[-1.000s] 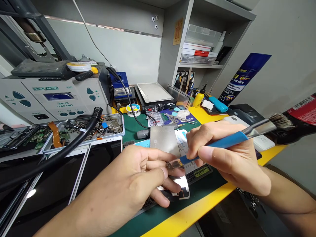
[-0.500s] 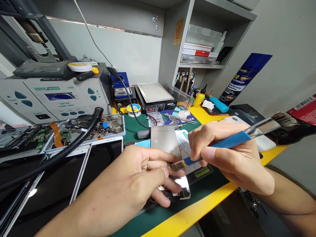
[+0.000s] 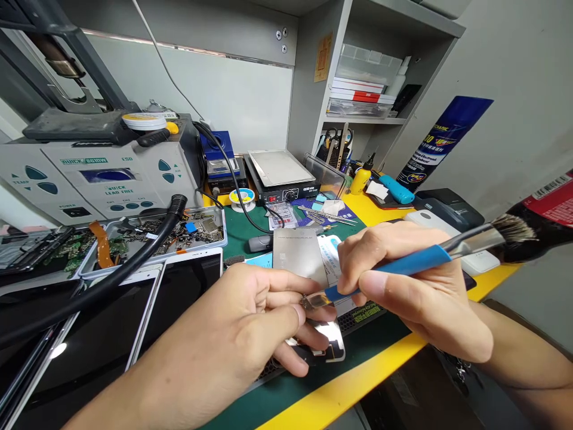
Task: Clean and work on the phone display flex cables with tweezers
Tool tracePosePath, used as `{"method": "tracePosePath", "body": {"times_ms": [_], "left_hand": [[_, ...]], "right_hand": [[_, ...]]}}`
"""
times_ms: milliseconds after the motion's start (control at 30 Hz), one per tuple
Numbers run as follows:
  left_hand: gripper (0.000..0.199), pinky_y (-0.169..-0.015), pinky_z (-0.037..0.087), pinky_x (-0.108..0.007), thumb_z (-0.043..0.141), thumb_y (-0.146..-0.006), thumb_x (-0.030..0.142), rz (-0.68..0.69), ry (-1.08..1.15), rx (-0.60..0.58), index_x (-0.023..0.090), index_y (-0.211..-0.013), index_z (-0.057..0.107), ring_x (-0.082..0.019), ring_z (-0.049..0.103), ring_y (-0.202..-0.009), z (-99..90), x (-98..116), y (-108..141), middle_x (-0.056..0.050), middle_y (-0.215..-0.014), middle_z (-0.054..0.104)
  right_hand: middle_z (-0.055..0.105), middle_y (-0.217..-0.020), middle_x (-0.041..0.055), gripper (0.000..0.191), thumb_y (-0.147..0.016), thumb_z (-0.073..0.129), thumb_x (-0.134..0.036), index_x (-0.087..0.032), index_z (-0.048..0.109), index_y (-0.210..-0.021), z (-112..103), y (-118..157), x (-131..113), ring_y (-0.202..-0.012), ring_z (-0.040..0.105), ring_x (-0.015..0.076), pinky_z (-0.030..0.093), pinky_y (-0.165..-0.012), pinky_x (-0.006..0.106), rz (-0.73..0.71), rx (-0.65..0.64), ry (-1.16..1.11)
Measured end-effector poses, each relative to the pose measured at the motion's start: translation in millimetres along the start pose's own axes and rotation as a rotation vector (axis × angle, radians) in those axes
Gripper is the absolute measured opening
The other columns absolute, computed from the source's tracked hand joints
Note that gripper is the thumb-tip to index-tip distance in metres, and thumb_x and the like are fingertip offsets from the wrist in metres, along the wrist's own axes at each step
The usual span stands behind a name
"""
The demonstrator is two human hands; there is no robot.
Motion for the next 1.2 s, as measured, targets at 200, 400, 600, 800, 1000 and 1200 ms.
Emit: {"method": "tracePosePath", "body": {"times_ms": [200,400,600,800,1000,1200], "left_hand": [[0.028,-0.058,0.055,-0.014,0.055,-0.092,0.014,-0.012,0.017,0.014,0.022,-0.111,0.074,-0.014,0.073,-0.079,-1.4,0,0,-0.004,-0.092,0.078],[0.026,-0.059,0.056,-0.014,0.054,-0.091,0.014,0.021,0.045,0.018,0.023,-0.101,0.077,-0.015,0.073,-0.081,-0.3,-3,0,-0.003,-0.096,0.078],[0.027,-0.054,0.051,-0.010,0.055,-0.091,0.012,-0.007,0.049,0.016,0.023,-0.104,0.076,-0.009,0.068,-0.066,0.5,2,0,-0.001,-0.083,0.080],[0.029,-0.061,0.056,-0.017,0.054,-0.090,0.012,-0.012,0.001,0.016,0.022,-0.105,0.076,-0.016,0.074,-0.080,-1.2,0,2,-0.004,-0.095,0.079],[0.029,-0.060,0.056,-0.015,0.052,-0.092,0.014,0.025,-0.014,0.012,0.023,-0.108,0.074,-0.015,0.074,-0.079,1.2,0,1,-0.002,-0.092,0.079],[0.021,-0.062,0.057,-0.018,0.052,-0.091,0.015,0.007,-0.041,-0.021,0.016,-0.091,0.073,-0.017,0.074,-0.081,-1.1,-3,-1,-0.005,-0.094,0.078]], "right_hand": [[0.059,-0.055,-0.0004,0.016,-0.074,0.055,-0.007,-0.012,0.066,-0.065,-1,1,1,-0.050,0.052,0.0101,0.041,-0.050,0.026,0.016,0.020,-0.043],[0.058,-0.054,-0.0004,0.015,-0.074,0.054,-0.008,-0.012,0.067,-0.066,-2,-1,1,-0.049,0.051,0.0104,0.039,-0.049,0.026,0.039,-0.003,0.028],[0.056,-0.054,-0.0015,0.015,-0.076,0.055,-0.009,-0.013,0.067,-0.067,-2,2,4,-0.049,0.049,0.0107,0.038,-0.049,0.027,0.066,0.004,-0.054],[0.058,-0.056,-0.0024,0.016,-0.075,0.054,-0.007,-0.013,0.067,-0.067,-3,0,7,-0.051,0.050,0.0092,0.039,-0.049,0.024,0.095,0.016,-0.054],[0.059,-0.061,-0.0026,0.012,-0.076,0.056,-0.007,-0.014,0.065,-0.072,-2,-3,13,-0.049,0.051,0.0075,0.040,-0.045,0.019,0.262,-0.036,-0.194],[0.050,-0.057,-0.0035,0.005,-0.078,0.058,-0.015,-0.015,0.061,-0.074,-3,-12,24,-0.041,0.045,0.0081,0.033,-0.037,0.020,0.493,-0.158,-0.504]]}}
Point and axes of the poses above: each hand's wrist, its own y-axis away from the middle knuckle, its own z-axis out of the palm, x = y × z, the point moved 3 cm from there along -y, towards the middle knuckle
